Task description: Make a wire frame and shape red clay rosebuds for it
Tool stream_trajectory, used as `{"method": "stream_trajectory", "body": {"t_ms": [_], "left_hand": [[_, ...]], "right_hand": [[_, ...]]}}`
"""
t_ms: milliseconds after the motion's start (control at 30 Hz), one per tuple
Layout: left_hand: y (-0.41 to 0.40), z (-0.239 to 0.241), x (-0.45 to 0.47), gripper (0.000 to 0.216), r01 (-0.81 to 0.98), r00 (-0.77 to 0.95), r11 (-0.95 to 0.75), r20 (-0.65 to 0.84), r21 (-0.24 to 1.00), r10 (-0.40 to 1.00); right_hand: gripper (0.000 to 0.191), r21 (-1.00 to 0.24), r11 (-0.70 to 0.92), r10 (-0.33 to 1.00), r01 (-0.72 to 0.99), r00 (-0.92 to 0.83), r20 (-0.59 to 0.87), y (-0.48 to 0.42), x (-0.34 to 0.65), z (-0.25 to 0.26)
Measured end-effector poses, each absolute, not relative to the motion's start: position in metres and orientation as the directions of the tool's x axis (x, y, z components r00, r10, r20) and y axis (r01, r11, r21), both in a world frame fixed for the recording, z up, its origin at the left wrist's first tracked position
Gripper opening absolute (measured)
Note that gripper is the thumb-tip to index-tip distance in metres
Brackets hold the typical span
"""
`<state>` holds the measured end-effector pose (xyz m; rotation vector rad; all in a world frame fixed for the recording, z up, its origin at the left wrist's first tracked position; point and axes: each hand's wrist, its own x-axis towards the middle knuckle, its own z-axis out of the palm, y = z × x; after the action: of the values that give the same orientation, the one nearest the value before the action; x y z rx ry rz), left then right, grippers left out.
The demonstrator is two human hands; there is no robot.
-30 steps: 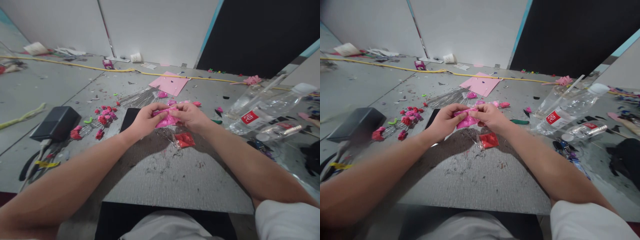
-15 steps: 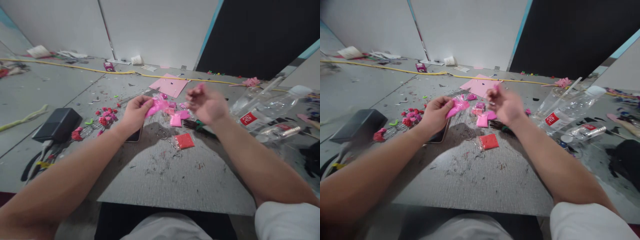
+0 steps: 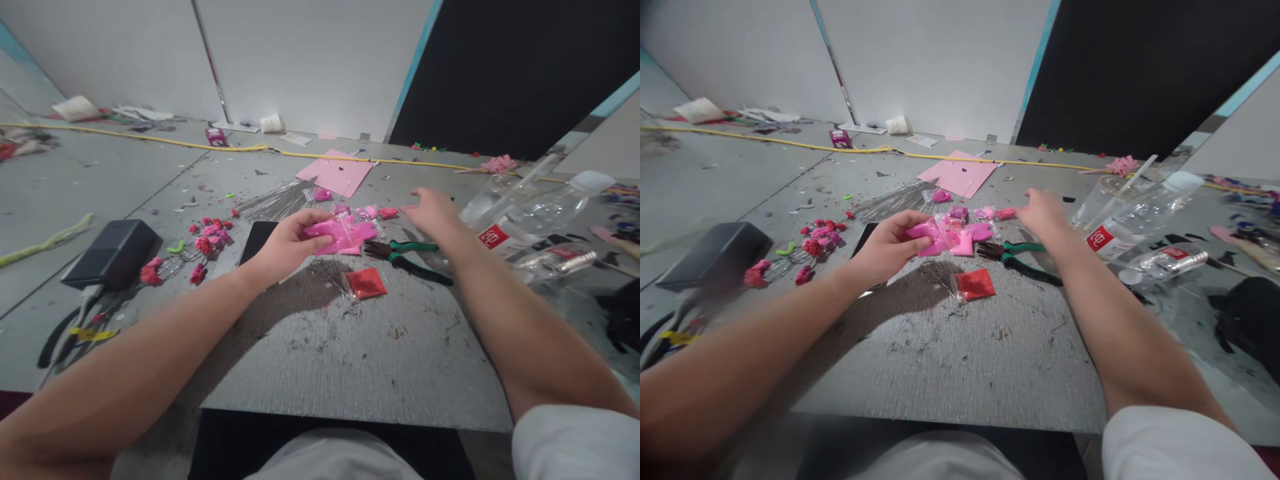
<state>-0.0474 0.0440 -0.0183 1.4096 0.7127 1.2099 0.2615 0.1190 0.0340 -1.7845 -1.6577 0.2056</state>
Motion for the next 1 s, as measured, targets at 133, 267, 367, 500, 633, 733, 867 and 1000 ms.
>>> {"method": "stream_trajectory", "body": {"t_ms": [133,267,367,500,633,733,867,1000], "left_hand": [[0.041,-0.017,-0.047,0.035,-0.202,0.309,-0.211,0.266,0.956,0.913],[0.041,-0.016,-0.045,0.034,-0.290,0.339,-0.159,0.256,0.944,0.905],[0.042,-0.016,-0.044,0.029,-0.328,0.334,-0.102,0.216,0.939,0.917],[0.044,-0.017,-0.044,0.025,-0.348,0.299,-0.090,0.201,0.933,0.933],[0.042,-0.015,-0.045,0.026,-0.338,0.319,-0.043,0.157,0.940,0.935],[0.040,-0.013,-0.044,0.025,-0.339,0.323,-0.005,0.122,0.941,0.938],[0.042,-0.013,-0.044,0.026,-0.364,0.311,-0.022,0.144,0.931,0.940],[0.046,-0.015,-0.044,0.026,-0.339,0.305,-0.088,0.198,0.936,0.931]], "right_hand": [[0.013,-0.682,0.337,0.940,0.649,-0.196,0.279,0.084,0.227,0.056],[0.019,-0.755,0.528,0.787,0.389,-0.559,0.262,0.046,0.190,0.067],[0.013,-0.753,0.540,0.795,0.376,-0.523,0.309,0.039,0.178,0.061],[0.005,-0.681,0.581,0.801,0.446,-0.463,0.380,0.040,0.175,0.055],[0.009,-0.605,0.643,0.761,0.469,-0.475,0.441,0.039,0.171,0.053],[0.010,-0.572,0.682,0.727,0.455,-0.508,0.463,0.039,0.170,0.051],[0.016,-0.544,0.724,0.676,0.423,-0.590,0.441,0.041,0.170,0.048],[0.014,-0.650,0.629,0.739,0.426,-0.588,0.330,0.042,0.172,0.046]]}}
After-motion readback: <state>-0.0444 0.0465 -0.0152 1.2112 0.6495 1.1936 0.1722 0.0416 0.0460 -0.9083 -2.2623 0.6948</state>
